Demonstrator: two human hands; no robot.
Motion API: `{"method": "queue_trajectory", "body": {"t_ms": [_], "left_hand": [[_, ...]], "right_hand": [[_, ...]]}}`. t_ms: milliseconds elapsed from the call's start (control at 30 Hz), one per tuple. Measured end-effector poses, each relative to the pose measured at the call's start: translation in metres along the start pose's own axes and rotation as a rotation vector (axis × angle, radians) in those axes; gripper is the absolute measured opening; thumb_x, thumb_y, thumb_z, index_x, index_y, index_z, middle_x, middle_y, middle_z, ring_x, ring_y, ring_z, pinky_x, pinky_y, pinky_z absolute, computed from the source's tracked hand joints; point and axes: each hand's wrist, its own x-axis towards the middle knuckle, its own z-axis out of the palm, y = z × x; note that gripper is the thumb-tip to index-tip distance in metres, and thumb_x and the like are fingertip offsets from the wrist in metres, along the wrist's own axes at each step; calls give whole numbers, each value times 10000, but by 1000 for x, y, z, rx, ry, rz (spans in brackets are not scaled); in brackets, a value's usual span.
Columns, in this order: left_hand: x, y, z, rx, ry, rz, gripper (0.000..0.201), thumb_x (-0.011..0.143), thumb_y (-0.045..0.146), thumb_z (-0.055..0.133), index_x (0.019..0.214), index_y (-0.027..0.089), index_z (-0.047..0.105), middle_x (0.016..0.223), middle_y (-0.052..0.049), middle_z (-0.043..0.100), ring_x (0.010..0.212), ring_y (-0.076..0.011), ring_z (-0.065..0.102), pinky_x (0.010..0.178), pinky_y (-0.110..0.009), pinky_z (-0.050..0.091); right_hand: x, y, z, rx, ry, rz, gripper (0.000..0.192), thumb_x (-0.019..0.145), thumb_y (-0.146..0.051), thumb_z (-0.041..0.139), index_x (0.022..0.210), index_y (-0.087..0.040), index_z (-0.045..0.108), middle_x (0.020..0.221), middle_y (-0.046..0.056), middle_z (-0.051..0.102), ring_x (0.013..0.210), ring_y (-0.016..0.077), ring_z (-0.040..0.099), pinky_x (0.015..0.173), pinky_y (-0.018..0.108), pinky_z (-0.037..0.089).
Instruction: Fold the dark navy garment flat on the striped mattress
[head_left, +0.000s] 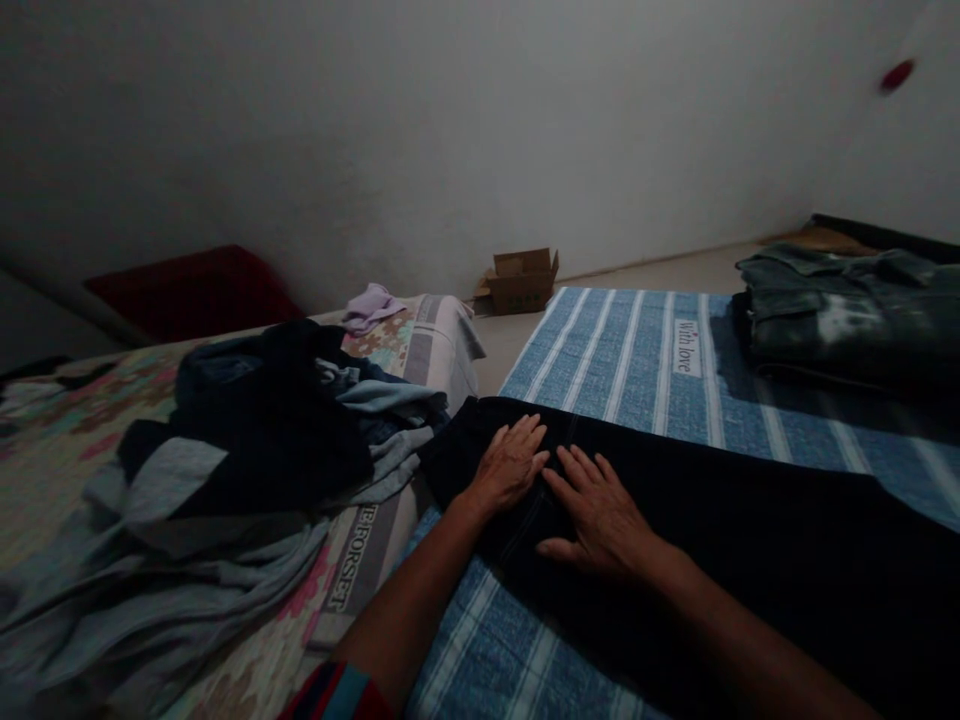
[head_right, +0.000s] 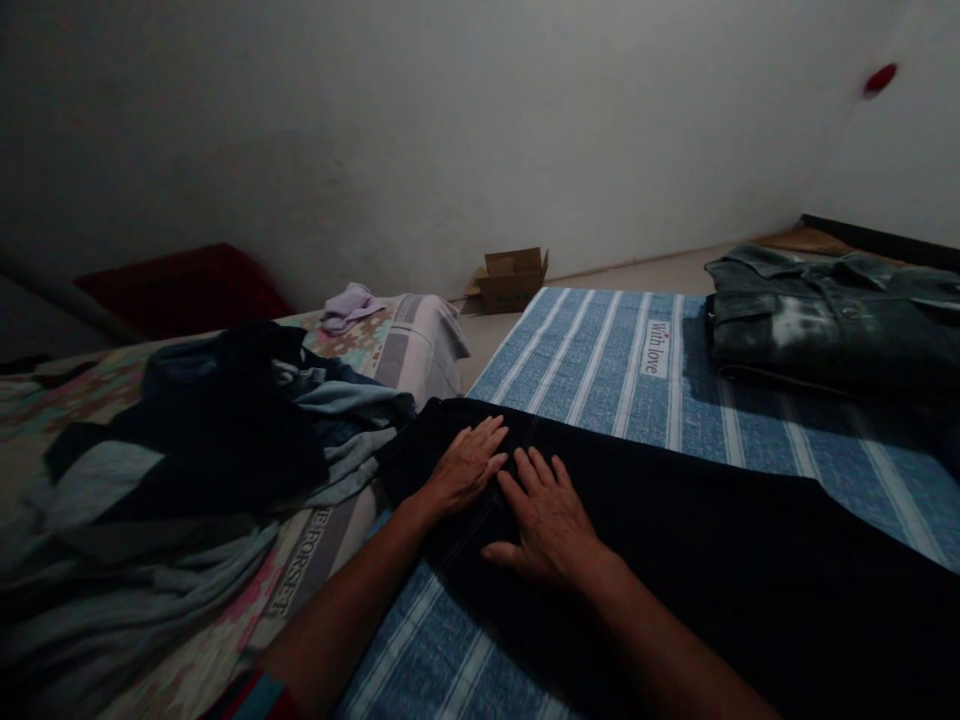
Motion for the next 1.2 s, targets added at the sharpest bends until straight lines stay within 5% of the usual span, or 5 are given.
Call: {"method": "queue_trajectory", "body": {"t_ms": [267, 533, 767, 1000, 1200], "left_hand": [[0, 6, 1, -3, 5, -10, 448, 942, 329, 385, 1355, 162, 431, 1480, -138, 360, 1394, -234, 263, 1110, -483, 249], [-34, -38, -36, -78, 408, -336, 259, 832, 180, 502, 1066, 149, 609, 1272, -153, 572, 1232, -251, 487, 1048, -418, 355], [-48, -73, -52, -203, 337, -577, 205, 812, 265, 471, 816, 160, 647, 833, -96, 684, 818, -236, 633, 754, -325, 459], [-41, -82, -61, -436, 277, -693, 256, 719, 292, 536, 486, 191, 508, 519, -1, 524, 572, -163, 518, 522, -249, 335], [-43, -89, -62, -650, 219, -733, 295, 679, 374, 584, 465, 201, 479, 479, 28, 445, 508, -137, 444, 475, -248, 280]], "right_hand": [[-6, -2, 4, -80, 13, -18, 890, 815, -711, 424, 1460, -112, 291, 1524, 199, 190, 1411, 343, 119, 1121, 544, 106], [-38, -25, 8, -28, 82, -27, 676, 869, -535, 497, 1422, -162, 386, 1502, 160, 291, 1398, 307, 208, 1125, 530, 165], [-61, -44, 33, -30, 93, -142, 630, 802, -392, 623, 1375, -192, 454, 1482, 147, 335, 1385, 307, 246, 1120, 539, 190], [-62, -40, 38, -45, 74, -147, 572, 826, -348, 565, 1369, -197, 464, 1490, 137, 319, 1392, 281, 235, 1120, 522, 198], [-64, -43, 35, -58, 73, -135, 576, 827, -334, 563, 1378, -207, 452, 1494, 122, 320, 1393, 268, 237, 1129, 505, 185]]}}
